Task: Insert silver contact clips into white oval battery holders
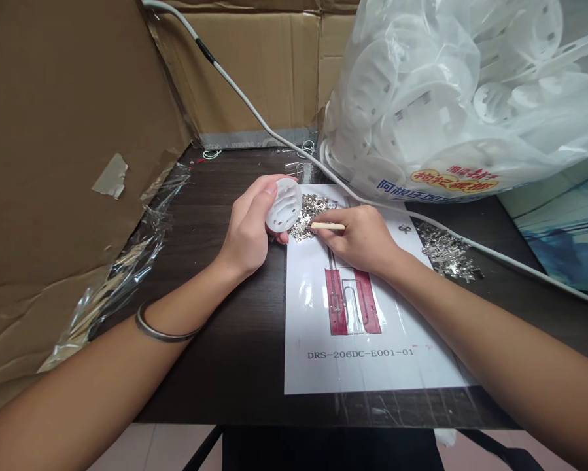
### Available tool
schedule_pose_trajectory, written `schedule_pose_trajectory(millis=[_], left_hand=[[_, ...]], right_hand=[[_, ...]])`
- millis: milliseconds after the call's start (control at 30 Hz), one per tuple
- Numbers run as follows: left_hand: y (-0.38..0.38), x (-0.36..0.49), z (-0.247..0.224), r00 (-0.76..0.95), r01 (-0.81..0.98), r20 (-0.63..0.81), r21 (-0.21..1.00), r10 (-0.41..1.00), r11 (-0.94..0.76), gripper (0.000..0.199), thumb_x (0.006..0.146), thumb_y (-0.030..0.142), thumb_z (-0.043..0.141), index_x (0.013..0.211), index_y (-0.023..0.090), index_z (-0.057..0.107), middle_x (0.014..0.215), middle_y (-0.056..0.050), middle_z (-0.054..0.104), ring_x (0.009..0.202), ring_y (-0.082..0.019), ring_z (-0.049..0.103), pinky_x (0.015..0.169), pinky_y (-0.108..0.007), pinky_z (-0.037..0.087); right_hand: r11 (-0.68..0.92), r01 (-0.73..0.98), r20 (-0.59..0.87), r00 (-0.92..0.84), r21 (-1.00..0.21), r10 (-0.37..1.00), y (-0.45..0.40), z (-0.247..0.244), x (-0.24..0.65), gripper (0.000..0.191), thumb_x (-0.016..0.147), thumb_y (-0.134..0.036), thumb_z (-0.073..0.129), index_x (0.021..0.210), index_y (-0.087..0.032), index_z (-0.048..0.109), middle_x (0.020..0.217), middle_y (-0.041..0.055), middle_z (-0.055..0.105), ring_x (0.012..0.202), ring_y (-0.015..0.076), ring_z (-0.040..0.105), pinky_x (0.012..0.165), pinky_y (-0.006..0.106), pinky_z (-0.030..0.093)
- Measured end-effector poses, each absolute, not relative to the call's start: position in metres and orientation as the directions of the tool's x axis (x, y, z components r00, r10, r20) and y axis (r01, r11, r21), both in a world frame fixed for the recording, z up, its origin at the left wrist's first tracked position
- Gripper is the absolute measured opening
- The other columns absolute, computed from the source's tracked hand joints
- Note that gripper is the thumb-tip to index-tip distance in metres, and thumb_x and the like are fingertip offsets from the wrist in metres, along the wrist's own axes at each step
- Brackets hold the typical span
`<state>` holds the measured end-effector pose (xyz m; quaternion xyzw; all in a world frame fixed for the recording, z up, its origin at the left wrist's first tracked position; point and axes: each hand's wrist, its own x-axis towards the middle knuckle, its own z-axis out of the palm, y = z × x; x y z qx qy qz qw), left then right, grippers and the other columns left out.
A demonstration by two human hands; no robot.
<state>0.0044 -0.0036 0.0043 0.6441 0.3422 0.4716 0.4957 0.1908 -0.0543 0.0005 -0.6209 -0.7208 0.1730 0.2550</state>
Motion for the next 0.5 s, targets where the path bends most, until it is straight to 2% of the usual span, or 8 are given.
schedule_pose_trajectory(millis=[200,333,500], left_hand=[[-0.0063,0.0047,0.0085,0.32,0.032,0.23,0.967,0.919,-0.253,0.038,0.098,0.048,0.047,0.109,0.017,0.067,0.073,-0.002,0.065,0.045,-0.01,0.056,0.04,-0.023,0.045],[-0.0076,0.0051,0.0096,0.326,0.035,0.23,0.966,0.917,-0.255,0.038,0.098,0.047,0.047,0.109,0.017,0.067,0.074,-0.002,0.065,0.044,-0.01,0.056,0.041,-0.024,0.044],[-0.0083,0.0052,0.0098,0.321,0.027,0.222,0.97,0.921,-0.243,0.037,0.099,0.046,0.047,0.107,0.017,0.067,0.078,-0.003,0.067,0.045,-0.01,0.056,0.041,-0.024,0.044]], right_hand=[[0.199,0.821,0.203,-0.103,-0.536,0.974,-0.052,-0.0039,0.1919,0.022,0.095,-0.027,0.066,0.103,-0.024,0.087,0.084,0.008,0.08,0.077,0.025,0.071,0.067,0.038,0.046],[0.189,0.837,0.205,-0.095,-0.513,0.974,-0.0515,-0.0042,0.1919,0.023,0.091,-0.021,0.066,0.102,-0.024,0.086,0.084,0.0071,0.081,0.073,0.0232,0.067,0.066,0.037,0.042],[0.212,0.828,0.23,-0.103,-0.52,0.968,-0.0536,-0.0023,0.1907,0.032,0.087,-0.015,0.064,0.11,-0.025,0.084,0.089,0.0062,0.082,0.076,0.0231,0.07,0.072,0.037,0.048]])
